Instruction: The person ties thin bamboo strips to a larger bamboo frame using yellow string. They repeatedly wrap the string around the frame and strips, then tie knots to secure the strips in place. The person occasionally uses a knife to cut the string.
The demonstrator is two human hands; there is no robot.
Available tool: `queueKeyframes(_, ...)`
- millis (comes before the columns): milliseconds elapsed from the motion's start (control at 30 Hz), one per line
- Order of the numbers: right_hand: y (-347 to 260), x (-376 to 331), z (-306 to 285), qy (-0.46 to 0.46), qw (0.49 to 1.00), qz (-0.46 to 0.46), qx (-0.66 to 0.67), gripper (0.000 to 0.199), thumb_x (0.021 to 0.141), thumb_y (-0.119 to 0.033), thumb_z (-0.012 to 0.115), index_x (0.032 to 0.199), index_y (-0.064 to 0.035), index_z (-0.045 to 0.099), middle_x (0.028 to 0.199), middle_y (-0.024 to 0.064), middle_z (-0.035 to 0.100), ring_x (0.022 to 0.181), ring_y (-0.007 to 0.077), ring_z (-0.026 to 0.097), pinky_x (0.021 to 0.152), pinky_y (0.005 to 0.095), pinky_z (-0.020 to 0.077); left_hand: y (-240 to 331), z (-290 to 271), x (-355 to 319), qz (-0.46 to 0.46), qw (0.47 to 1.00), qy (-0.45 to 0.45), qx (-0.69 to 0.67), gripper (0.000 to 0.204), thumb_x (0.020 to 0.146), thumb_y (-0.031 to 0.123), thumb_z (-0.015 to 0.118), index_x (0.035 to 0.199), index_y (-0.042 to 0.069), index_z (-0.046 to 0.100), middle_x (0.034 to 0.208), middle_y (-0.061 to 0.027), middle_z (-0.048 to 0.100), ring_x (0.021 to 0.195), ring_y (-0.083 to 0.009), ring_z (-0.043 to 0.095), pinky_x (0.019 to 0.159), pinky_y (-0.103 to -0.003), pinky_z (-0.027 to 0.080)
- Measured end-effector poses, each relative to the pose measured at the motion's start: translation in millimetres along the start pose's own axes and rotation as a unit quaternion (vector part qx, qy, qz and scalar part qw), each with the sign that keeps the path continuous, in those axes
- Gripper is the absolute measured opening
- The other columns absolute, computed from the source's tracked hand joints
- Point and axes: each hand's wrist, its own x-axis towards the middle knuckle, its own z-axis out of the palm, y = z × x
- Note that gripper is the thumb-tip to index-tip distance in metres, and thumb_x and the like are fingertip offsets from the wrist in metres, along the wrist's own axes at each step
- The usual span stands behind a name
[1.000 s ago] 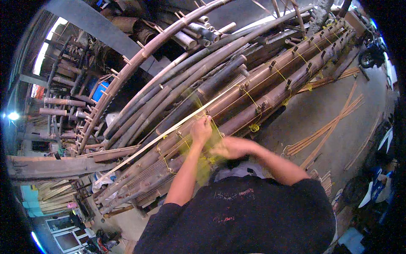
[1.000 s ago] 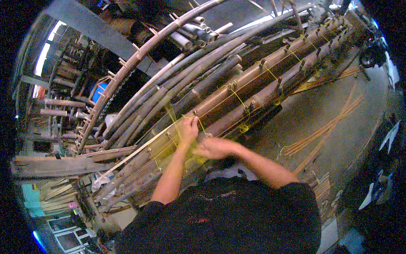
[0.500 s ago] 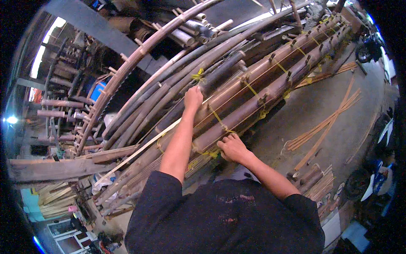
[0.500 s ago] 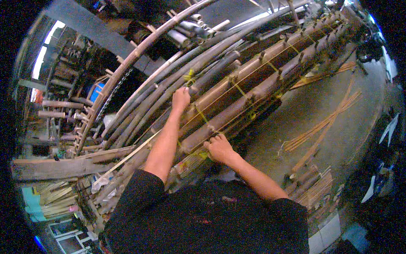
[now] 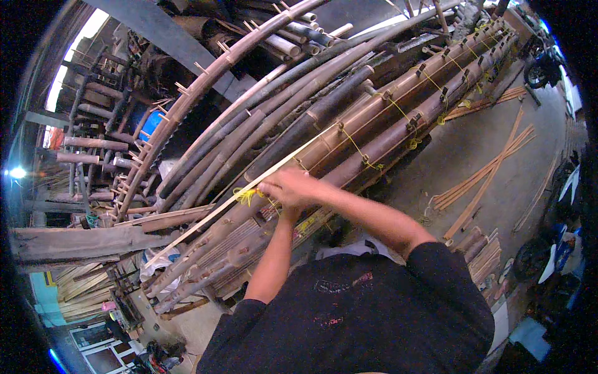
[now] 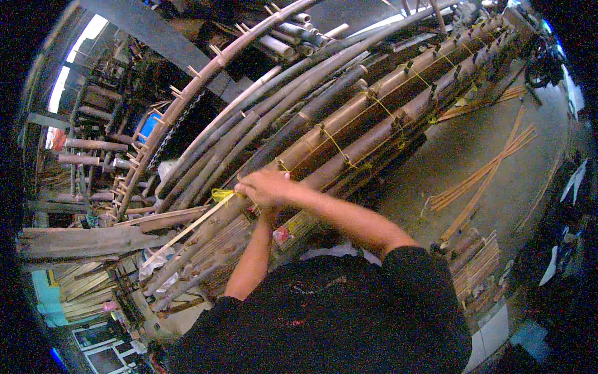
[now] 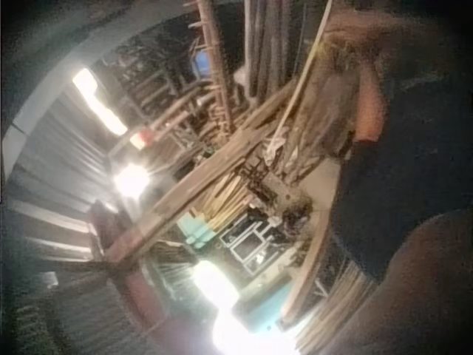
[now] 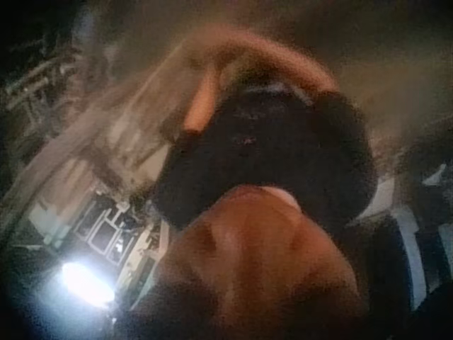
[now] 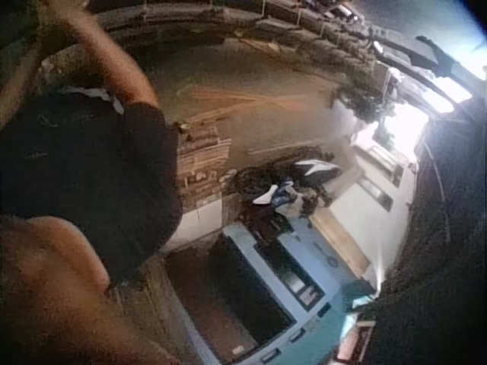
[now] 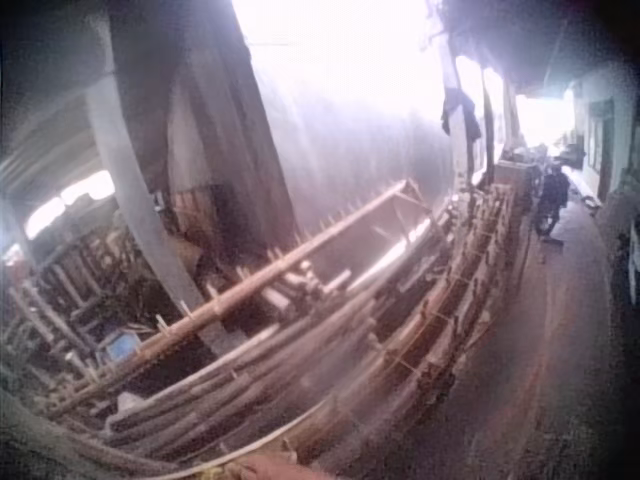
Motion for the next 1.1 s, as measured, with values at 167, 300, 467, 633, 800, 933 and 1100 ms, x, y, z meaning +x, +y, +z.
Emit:
queueKeyframes(167,73,41,-25,0.109,0.992,-0.061,0.004,0.048,0.099,-0.042,0.043,0.094,-0.0021,0.069,0.084,0.0136,0.063,0.082,0.0248,0.058,0.08,0.0425,0.0446,38,-48,23,-0.088,0.984,-0.133,-0.085,0.034,0.095,0.034,0.049,0.115,0.008,0.061,0.111,-0.0243,0.063,0.104,-0.0447,0.058,0.085,-0.05,0.047)
queueKeyframes(300,57,-21,-21,-0.07,0.957,-0.193,0.206,0.042,0.1,-0.031,0.046,0.083,0.0041,0.063,0.076,0.0145,0.065,0.07,0.0204,0.055,0.068,0.0363,0.0468,22,-40,13,-0.086,0.986,-0.08,-0.116,0.029,0.096,0.03,0.049,0.102,0.006,0.064,0.092,-0.02,0.067,0.086,-0.0452,0.062,0.076,-0.052,0.048)
queueKeyframes(467,116,-97,72,0.106,0.964,-0.236,0.058,0.038,0.093,-0.025,0.056,0.064,-0.0017,0.058,0.061,0.0172,0.058,0.064,0.0363,0.059,0.084,0.0424,0.0484,54,-56,28,-0.024,0.993,-0.005,-0.113,0.033,0.098,0.03,0.048,0.097,0.003,0.067,0.086,-0.0153,0.07,0.082,-0.0367,0.067,0.075,-0.044,0.05)
queueKeyframes(633,110,-106,53,0.043,0.98,-0.183,-0.059,0.038,0.091,-0.028,0.057,0.062,-0.0038,0.061,0.061,0.0192,0.059,0.068,0.0379,0.06,0.085,0.0421,0.0487,76,-95,126,-0.025,0.961,0.05,-0.269,0.022,0.096,0.015,0.051,0.091,-0.002,0.065,0.065,-0.0081,0.06,0.058,-0.013,0.052,0.054,-0.03,0.04)
queueKeyframes(800,86,-99,69,0.029,0.977,-0.144,-0.155,0.023,0.074,-0.026,0.067,0.084,-0.0052,0.066,0.08,0.0203,0.064,0.079,0.0346,0.062,0.086,0.0417,0.0481,-28,-20,133,-0.108,0.994,0.03,-0.017,0.031,0.091,0.03,0.055,0.096,0.001,0.064,0.091,-0.0249,0.067,0.088,-0.0433,0.064,0.076,-0.053,0.048)
queueKeyframes(933,57,-104,109,0.01,0.992,-0.119,-0.05,0.038,0.081,-0.025,0.066,0.113,-0.0062,0.057,0.11,0.0168,0.061,0.096,0.0312,0.061,0.083,0.0423,0.0488,1,-96,102,-0.07,0.996,0.0,-0.05,0.034,0.092,0.033,0.054,0.093,0.001,0.064,0.093,-0.026,0.066,0.091,-0.0445,0.063,0.079,-0.054,0.048)
queueKeyframes(1100,48,-87,164,0.024,0.677,0.093,0.73,0.024,0.094,-0.031,0.054,0.097,-0.0087,0.061,0.089,0.0044,0.062,0.08,0.017,0.057,0.073,0.0322,0.0454,-52,-133,-16,-0.089,0.975,-0.179,0.098,0.03,0.094,0.026,0.052,0.091,-0.002,0.061,0.09,-0.0264,0.066,0.086,-0.0453,0.063,0.078,-0.055,0.049)
